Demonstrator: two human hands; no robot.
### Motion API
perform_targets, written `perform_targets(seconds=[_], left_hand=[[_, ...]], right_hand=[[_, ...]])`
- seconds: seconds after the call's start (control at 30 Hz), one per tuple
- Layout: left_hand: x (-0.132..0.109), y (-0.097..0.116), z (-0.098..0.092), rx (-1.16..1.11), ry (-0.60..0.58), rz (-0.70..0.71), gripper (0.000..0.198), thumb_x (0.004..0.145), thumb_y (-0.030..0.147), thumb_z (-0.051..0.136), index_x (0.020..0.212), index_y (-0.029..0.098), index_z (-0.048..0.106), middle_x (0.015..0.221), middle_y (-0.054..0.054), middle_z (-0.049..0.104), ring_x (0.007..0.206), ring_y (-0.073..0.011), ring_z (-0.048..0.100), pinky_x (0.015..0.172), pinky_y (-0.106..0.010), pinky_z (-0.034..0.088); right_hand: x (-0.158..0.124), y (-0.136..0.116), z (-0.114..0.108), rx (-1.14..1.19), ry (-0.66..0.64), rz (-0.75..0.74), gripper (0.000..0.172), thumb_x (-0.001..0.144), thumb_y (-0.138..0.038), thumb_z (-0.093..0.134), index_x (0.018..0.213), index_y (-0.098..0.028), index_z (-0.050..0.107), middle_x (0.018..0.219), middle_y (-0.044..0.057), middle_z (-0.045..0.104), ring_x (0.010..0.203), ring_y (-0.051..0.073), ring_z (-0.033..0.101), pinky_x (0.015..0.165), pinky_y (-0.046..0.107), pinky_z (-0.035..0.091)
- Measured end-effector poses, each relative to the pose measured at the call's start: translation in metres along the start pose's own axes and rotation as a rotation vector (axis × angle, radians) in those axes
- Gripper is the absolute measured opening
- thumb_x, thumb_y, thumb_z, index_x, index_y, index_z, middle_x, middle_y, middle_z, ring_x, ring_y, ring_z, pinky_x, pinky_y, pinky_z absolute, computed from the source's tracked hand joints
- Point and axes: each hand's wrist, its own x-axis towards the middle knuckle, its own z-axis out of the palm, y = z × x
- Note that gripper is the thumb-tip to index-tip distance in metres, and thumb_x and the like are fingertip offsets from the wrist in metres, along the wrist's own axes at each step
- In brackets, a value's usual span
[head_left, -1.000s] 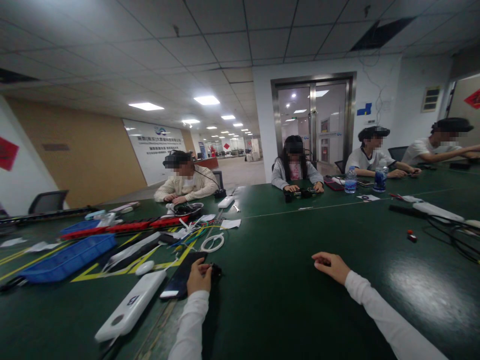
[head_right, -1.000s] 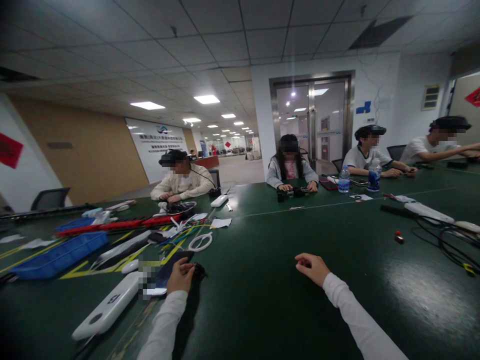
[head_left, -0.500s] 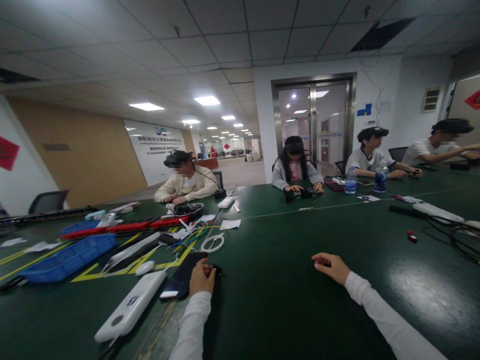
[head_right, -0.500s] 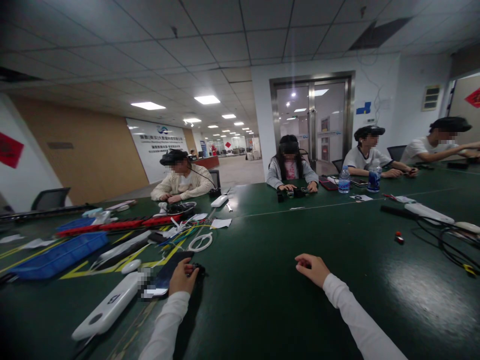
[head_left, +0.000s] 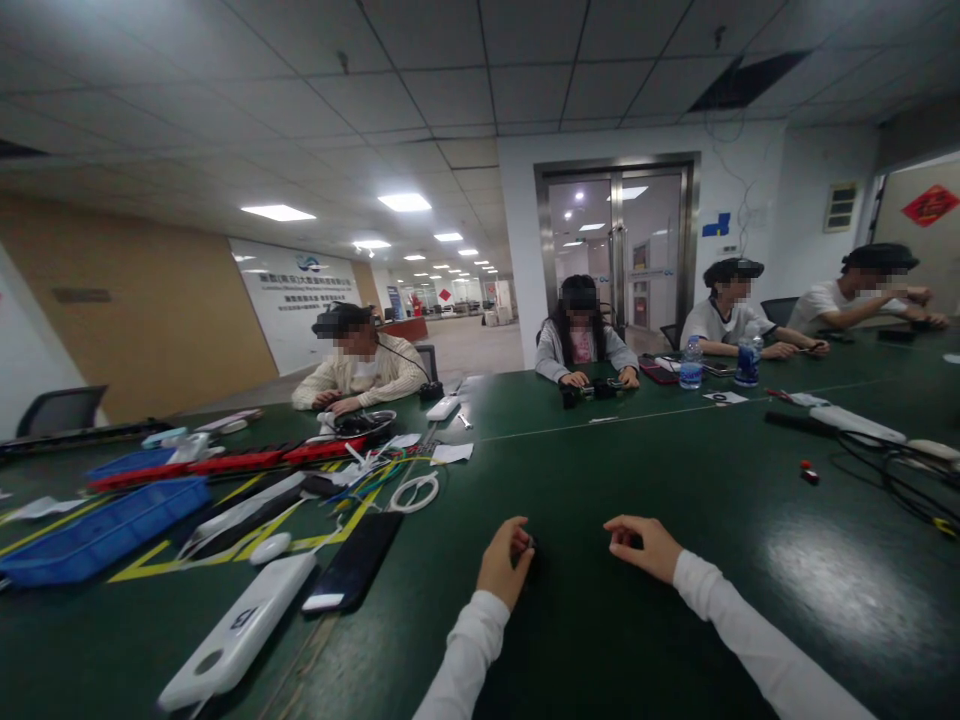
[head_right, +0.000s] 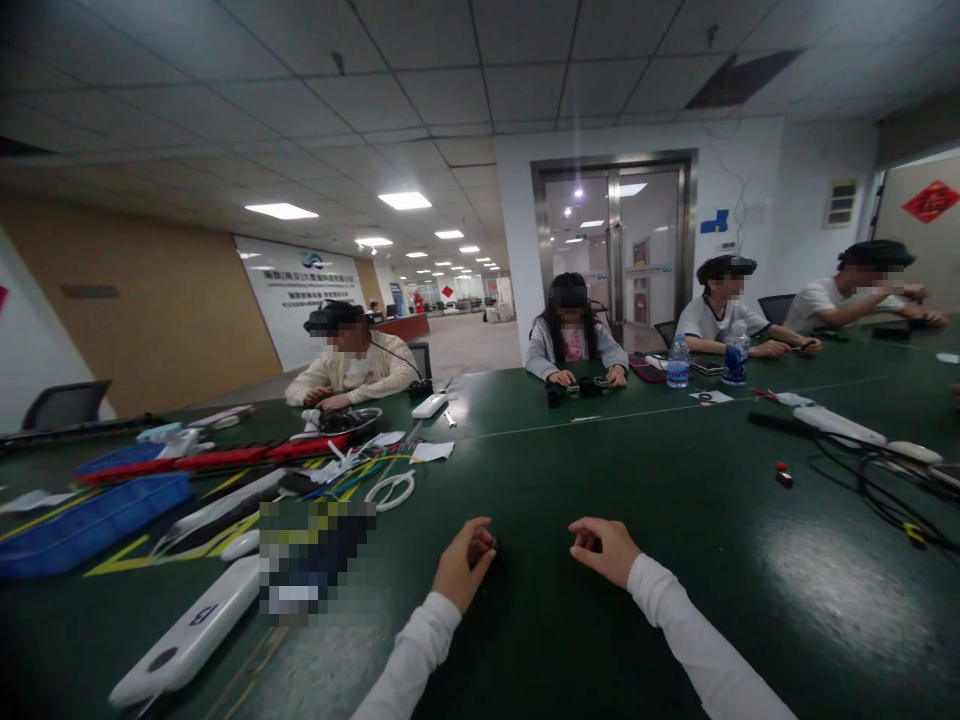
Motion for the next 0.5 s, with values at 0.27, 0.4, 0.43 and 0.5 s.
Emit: perform_targets(seconds=[0.27,0.4,0.43,0.5], left_hand=[[-0.013,0.052,0.049,-0.063,-0.183,0.156,0.040,0.064,0.010,0.047,0.102,0.023,0.048,0.088,-0.004,0.054,0.078,-0.0147,0.051,0.073,-0.032,0.044],[-0.012,0.050,0.046,-0.089,-0.165,0.128,0.040,0.066,0.011,0.046,0.104,0.023,0.047,0.087,-0.003,0.054,0.072,-0.0140,0.051,0.068,-0.031,0.045],[-0.012,0.049,0.046,-0.091,-0.162,0.128,0.039,0.066,0.011,0.046,0.104,0.023,0.047,0.087,-0.003,0.054,0.072,-0.0139,0.051,0.068,-0.031,0.045],[-0.012,0.046,0.046,-0.081,-0.153,0.124,0.039,0.065,0.012,0.047,0.103,0.023,0.048,0.087,-0.004,0.054,0.074,-0.0144,0.051,0.068,-0.031,0.044]], right_hand=[[0.002,-0.031,0.012,-0.078,-0.165,-0.112,0.055,0.060,-0.043,0.067,0.109,-0.024,0.051,0.092,0.002,0.060,0.081,0.021,0.054,0.079,0.036,0.038],[0.001,-0.033,0.011,-0.085,-0.187,-0.091,0.060,0.058,-0.046,0.067,0.111,-0.024,0.049,0.092,0.002,0.059,0.083,0.022,0.053,0.078,0.036,0.038],[0.001,-0.033,0.012,-0.093,-0.183,-0.094,0.061,0.057,-0.047,0.067,0.111,-0.024,0.049,0.092,0.002,0.059,0.084,0.022,0.053,0.078,0.035,0.037],[0.001,-0.032,0.015,-0.107,-0.165,-0.102,0.061,0.057,-0.047,0.067,0.111,-0.023,0.050,0.091,0.002,0.059,0.084,0.022,0.053,0.078,0.035,0.037]])
